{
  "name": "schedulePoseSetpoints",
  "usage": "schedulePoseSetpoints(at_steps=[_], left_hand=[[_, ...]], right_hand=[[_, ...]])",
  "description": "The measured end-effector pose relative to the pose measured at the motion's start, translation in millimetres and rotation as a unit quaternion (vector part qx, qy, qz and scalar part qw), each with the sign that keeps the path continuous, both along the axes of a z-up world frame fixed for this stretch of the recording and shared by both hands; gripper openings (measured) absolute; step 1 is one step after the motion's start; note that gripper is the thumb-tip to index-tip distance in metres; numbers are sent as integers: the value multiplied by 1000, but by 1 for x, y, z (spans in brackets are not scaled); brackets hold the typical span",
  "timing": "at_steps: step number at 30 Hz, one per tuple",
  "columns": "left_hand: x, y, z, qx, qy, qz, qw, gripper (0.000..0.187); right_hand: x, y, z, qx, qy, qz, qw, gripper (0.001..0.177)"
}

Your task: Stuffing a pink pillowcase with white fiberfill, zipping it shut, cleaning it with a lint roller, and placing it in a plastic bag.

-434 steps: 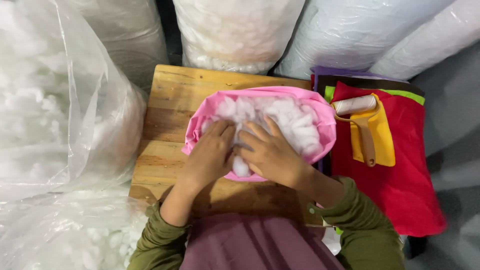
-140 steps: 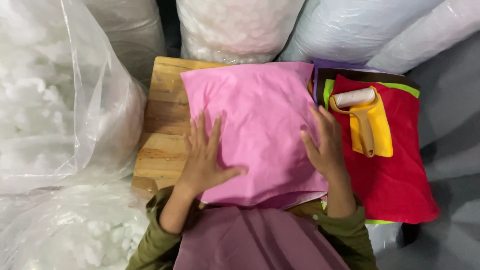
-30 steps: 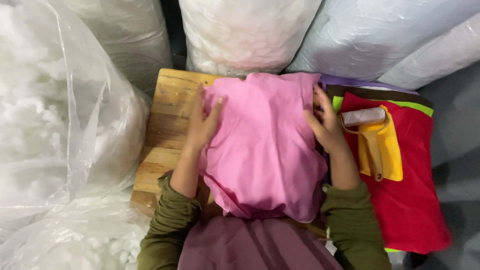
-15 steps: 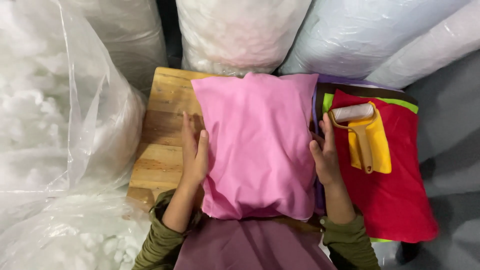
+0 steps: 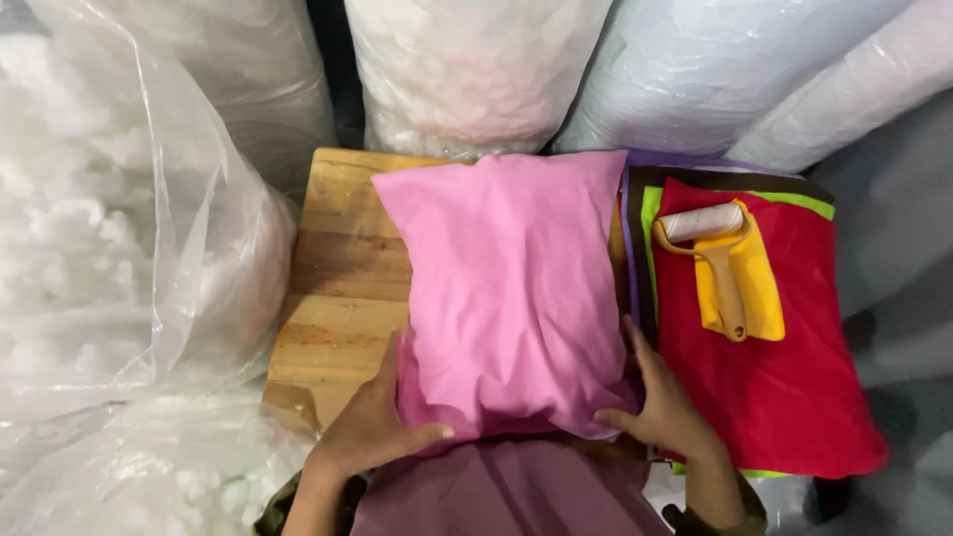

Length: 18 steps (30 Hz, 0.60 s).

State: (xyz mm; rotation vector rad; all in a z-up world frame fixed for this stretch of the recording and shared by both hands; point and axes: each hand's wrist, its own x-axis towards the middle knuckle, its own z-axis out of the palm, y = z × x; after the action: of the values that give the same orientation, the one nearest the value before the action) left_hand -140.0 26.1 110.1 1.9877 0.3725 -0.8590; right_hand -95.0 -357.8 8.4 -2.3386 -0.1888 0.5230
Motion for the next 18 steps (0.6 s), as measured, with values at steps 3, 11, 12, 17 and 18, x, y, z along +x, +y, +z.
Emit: schedulePoseSetpoints(at_steps=[3, 11, 12, 17, 18], left_hand=[[-11, 0, -46, -78, -83, -30, 993, 135], [-5, 4, -11, -156, -467, 28, 870, 53], [-4, -5, -10, -182, -445, 21, 877, 54], [4, -61, -2, -238, -402, -71, 881, 33], [4, -71, -3, -244, -413, -120, 869, 15]], right_hand=[[-8, -4, -21, -49, 56, 16, 997, 141], [21, 6, 114, 330, -243, -74, 909, 68], [22, 33, 150, 385, -266, -165, 868, 52], [106, 71, 189, 369, -514, -41, 773, 12], [114, 88, 185, 335, -543, 38, 769, 7]])
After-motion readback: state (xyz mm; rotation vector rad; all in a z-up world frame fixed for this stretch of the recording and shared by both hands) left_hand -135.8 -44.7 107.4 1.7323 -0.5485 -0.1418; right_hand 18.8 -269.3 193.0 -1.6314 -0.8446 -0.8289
